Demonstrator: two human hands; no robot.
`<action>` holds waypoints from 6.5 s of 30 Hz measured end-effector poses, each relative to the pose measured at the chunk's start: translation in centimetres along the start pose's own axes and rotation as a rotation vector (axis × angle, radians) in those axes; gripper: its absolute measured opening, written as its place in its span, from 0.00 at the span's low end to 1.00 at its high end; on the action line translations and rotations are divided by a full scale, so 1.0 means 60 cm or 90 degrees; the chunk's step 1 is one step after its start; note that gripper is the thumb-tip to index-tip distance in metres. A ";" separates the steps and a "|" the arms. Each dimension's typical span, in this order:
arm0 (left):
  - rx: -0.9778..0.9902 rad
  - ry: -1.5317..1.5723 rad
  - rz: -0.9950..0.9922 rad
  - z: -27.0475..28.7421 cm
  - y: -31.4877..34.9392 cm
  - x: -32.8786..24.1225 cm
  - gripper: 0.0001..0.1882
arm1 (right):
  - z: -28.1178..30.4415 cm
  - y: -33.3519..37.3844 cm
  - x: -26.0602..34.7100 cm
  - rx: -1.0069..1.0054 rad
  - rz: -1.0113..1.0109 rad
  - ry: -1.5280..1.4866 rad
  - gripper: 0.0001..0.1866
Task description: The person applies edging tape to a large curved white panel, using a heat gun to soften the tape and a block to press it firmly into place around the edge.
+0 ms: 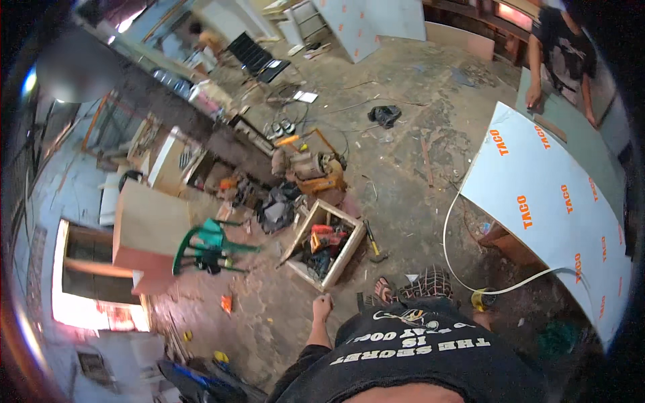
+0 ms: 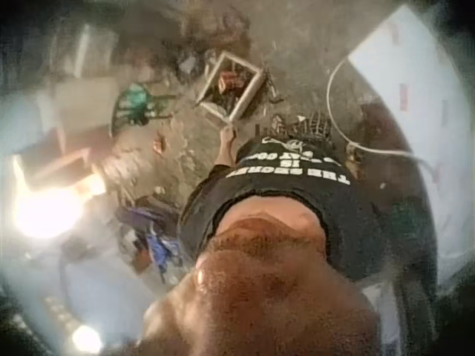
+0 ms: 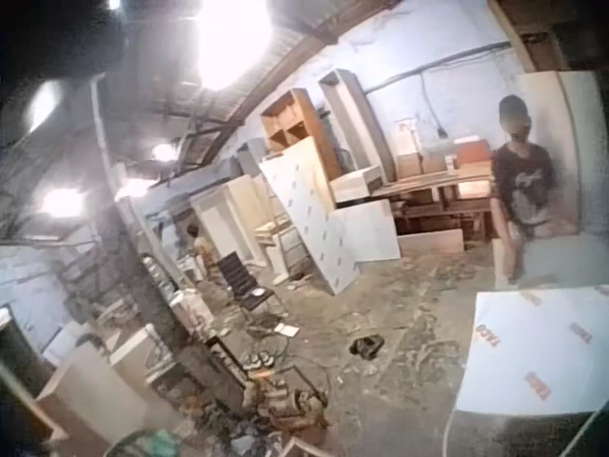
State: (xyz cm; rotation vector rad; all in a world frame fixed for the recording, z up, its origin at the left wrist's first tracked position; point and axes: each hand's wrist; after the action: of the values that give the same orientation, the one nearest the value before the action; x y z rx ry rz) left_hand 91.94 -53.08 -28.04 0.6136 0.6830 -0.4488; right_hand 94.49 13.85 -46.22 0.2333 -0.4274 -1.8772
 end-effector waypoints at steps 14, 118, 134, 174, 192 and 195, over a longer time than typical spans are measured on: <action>0.325 -0.283 -0.573 -0.318 -0.330 -0.539 0.23 | 0.223 0.109 0.407 -0.077 -0.734 -0.525 0.15; 1.535 -1.698 -1.319 -0.658 0.397 -0.630 0.33 | 0.616 -0.842 1.105 -2.285 -0.528 -1.233 0.12; 1.598 -1.612 -1.470 -0.657 0.412 -0.633 0.31 | 0.605 -0.781 1.106 -2.028 -0.776 -1.263 0.16; 1.663 -1.584 -1.565 -0.635 0.391 -0.633 0.31 | 0.627 -0.747 1.098 -2.132 -0.757 -1.289 0.14; 1.616 -1.593 -1.590 -0.634 0.394 -0.634 0.31 | 0.614 -0.811 1.100 -2.139 -0.769 -1.370 0.15; 1.620 -1.586 -1.592 -0.635 0.395 -0.634 0.31 | 0.613 -0.827 1.105 -2.196 -0.719 -1.320 0.15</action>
State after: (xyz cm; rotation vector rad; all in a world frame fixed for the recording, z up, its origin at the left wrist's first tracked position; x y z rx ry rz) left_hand 62.04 -3.86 -16.15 0.0074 1.3090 1.3662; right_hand 15.52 -27.28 -29.42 1.8477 -1.0800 -0.2213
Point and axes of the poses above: each hand's wrist, its own y-axis away from the middle knuckle, its own z-axis out of the back of the hand, x = y × z, and after that the axes turned 14 degrees about -x, right-handed
